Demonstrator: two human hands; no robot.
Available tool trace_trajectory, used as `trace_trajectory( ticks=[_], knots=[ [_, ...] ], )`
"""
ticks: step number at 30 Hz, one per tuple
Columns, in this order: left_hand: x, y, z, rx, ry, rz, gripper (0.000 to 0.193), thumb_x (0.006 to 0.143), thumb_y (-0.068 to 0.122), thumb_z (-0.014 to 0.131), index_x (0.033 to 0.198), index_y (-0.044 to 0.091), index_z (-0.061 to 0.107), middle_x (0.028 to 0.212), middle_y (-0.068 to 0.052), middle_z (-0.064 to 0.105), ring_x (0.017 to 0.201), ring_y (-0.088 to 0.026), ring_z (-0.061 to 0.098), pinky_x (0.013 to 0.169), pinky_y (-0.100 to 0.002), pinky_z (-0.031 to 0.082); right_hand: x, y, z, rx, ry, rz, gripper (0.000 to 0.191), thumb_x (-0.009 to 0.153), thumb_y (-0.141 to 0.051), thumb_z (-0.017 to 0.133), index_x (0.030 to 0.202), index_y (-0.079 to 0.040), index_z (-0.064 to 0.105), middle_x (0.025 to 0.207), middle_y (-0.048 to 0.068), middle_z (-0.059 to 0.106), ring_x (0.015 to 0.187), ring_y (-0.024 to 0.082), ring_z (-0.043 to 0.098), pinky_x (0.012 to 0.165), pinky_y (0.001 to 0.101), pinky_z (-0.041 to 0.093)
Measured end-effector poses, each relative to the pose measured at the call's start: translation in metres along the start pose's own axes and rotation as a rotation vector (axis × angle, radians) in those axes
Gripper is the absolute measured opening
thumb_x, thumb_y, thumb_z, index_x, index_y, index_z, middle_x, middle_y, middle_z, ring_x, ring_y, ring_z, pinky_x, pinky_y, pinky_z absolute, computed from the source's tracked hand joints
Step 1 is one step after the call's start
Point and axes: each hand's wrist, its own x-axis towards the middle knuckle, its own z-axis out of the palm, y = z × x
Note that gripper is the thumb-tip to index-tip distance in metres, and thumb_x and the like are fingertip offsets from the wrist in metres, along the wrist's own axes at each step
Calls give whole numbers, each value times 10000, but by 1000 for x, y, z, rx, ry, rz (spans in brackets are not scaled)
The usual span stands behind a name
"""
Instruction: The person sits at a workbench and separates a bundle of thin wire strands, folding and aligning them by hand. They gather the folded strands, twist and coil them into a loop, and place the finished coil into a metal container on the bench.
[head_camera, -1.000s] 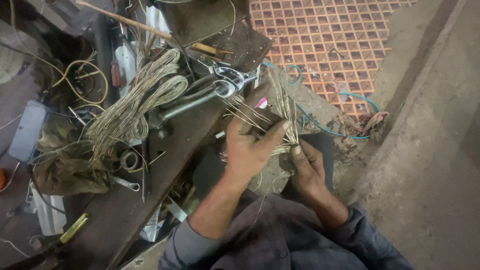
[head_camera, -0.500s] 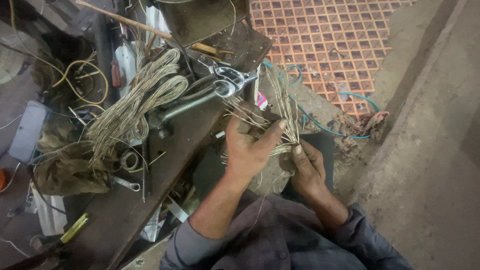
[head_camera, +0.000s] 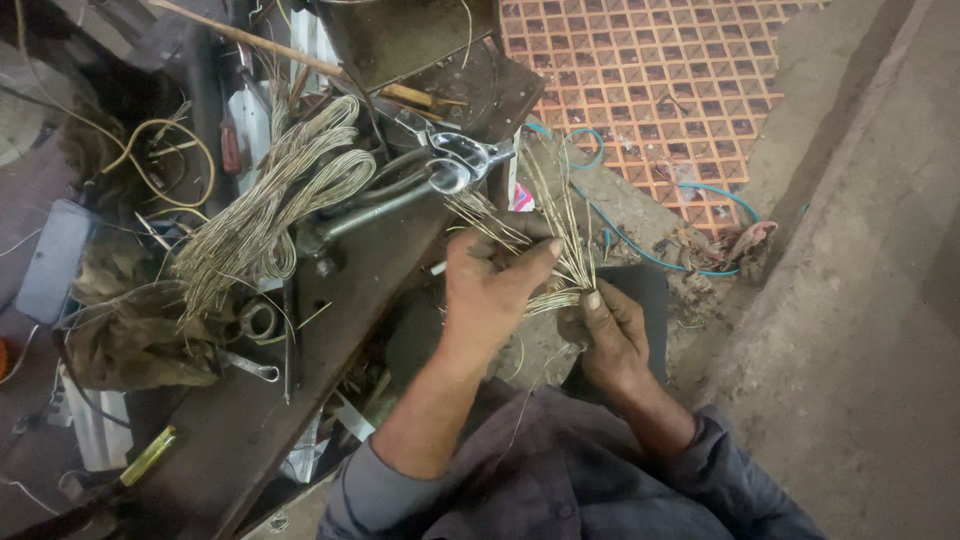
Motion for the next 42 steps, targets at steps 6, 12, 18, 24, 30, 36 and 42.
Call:
trace_trajectory(
  ticks=[6,12,18,24,30,36,42],
  knots=[
    [2,-6,-4,-146,1,-53,140,896,-53,719,1010,-12,650,916,-50,711,781,-110,687,670,-278,595,0,1,1,27,35,9,405,1095,-349,515,1141,39,625,780,5,520,647,80,421,573,256,334],
    [2,-12,-4,-96,0,64,190,917,-83,683,1078,10,643,985,-26,680,880,-95,644,781,-258,549,-1,4,0,-10,69,45,409,1080,-360,525,1116,33,632,775,10,543,645,79,435,570,252,339],
    [0,-13,-6,-139,0,58,173,928,-92,682,1070,-1,643,988,-48,684,882,-126,653,780,-278,558,-1,9,-3,-1,57,35,394,1094,-357,522,1059,23,620,782,14,541,652,85,433,571,260,338],
    [-4,-2,-9,-183,0,-74,209,900,-64,693,1098,2,666,1024,-64,719,894,-152,710,757,-301,620,1,6,-3,-39,46,30,399,1105,-364,523,1039,19,614,788,1,529,676,82,428,602,261,342],
    [-5,-1,-10,-133,-95,90,227,933,-80,738,1108,21,634,1051,-60,691,928,-123,673,773,-259,576,2,0,0,-112,57,32,388,1095,-346,497,1099,18,630,789,-10,545,678,68,443,601,250,354],
    [-2,-5,-6,-248,-17,36,240,908,-91,722,972,51,539,1005,-78,688,852,-107,646,709,-233,543,2,2,1,-74,31,25,365,1105,-310,503,1160,27,633,791,-16,538,678,63,437,598,242,348],
    [-2,-5,-4,-160,-13,65,323,864,-102,772,953,69,512,976,-65,672,889,-107,671,764,-246,582,0,4,-2,-155,39,0,382,1102,-319,511,1174,33,638,811,-12,569,696,64,466,607,242,365]
  ],
)
